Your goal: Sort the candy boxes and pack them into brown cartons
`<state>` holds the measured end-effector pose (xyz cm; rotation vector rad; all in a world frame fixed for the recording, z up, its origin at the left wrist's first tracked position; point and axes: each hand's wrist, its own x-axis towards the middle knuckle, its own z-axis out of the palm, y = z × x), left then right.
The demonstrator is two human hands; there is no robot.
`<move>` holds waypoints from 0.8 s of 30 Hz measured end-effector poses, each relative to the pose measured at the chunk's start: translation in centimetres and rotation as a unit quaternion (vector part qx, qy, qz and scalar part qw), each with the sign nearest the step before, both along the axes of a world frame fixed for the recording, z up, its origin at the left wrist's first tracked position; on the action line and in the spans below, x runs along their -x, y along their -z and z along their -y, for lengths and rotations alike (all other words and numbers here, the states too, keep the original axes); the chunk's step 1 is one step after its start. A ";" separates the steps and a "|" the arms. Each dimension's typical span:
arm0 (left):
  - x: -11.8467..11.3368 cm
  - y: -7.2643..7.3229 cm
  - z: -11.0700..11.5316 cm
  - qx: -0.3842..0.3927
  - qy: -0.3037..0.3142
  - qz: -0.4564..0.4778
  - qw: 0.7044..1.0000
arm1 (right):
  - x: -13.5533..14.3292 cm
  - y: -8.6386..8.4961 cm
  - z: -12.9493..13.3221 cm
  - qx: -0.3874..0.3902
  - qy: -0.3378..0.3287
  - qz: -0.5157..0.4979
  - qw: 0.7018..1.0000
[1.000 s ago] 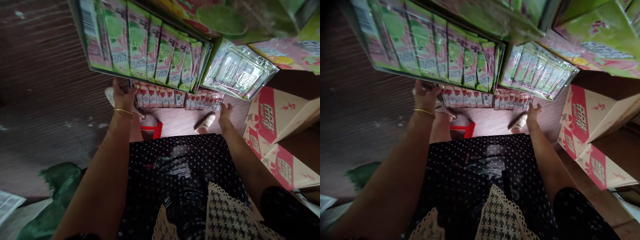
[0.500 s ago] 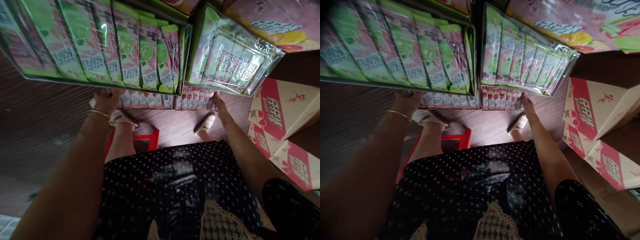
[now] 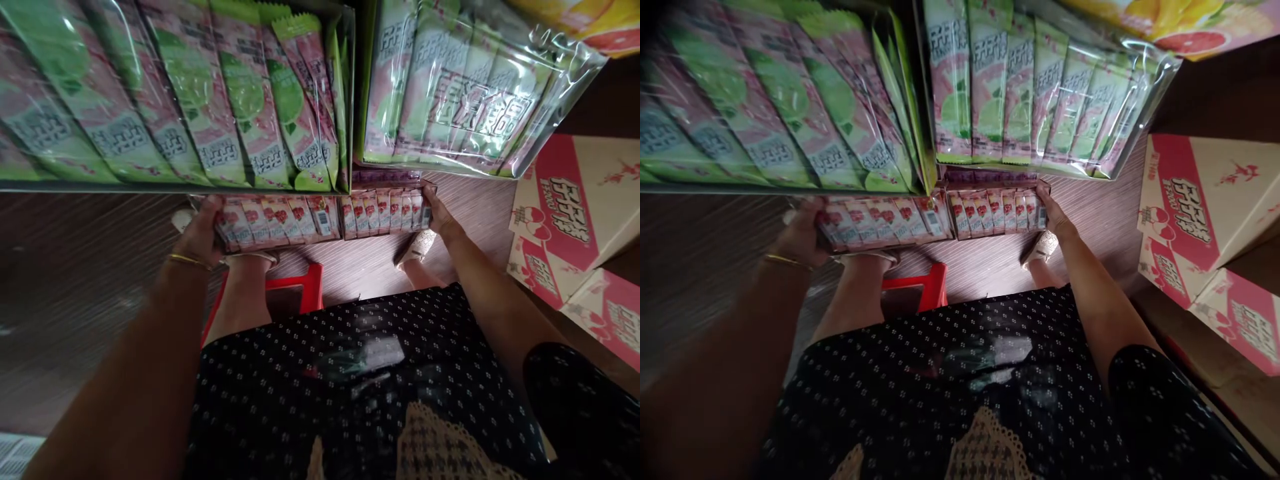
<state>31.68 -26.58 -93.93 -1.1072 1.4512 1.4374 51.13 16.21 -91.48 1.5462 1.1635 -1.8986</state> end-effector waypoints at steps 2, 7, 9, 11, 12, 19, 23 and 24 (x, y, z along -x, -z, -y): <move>-1.3 0.0 0.2 0.002 -0.005 0.012 1.000 | -1.2 -0.4 0.1 0.006 -0.005 0.003 1.000; -3.2 0.1 0.0 -0.077 0.005 -0.023 0.997 | -3.0 -0.6 0.3 0.005 -0.005 -0.012 1.000; -3.3 0.0 -0.2 -0.113 0.017 -0.040 0.993 | -2.7 -0.3 0.2 -0.016 0.008 -0.020 1.000; -3.1 -0.2 -0.5 -0.139 0.030 -0.049 0.989 | -2.0 0.1 -0.1 -0.033 0.028 -0.008 0.999; -3.1 -0.4 -0.6 -0.146 0.031 -0.056 0.987 | -1.6 0.3 -0.3 -0.038 0.038 0.004 0.999; -2.7 -2.2 -1.1 -0.136 0.014 -0.010 0.991 | -0.6 0.2 -1.0 -0.017 0.087 0.046 0.995; -3.0 -2.8 -0.9 -0.088 0.006 0.029 0.996 | -1.0 -1.1 -1.0 0.021 0.085 0.049 0.995; -3.1 -2.8 -0.9 -0.079 0.007 0.038 0.996 | -1.1 -1.3 -1.1 0.020 0.087 0.048 0.995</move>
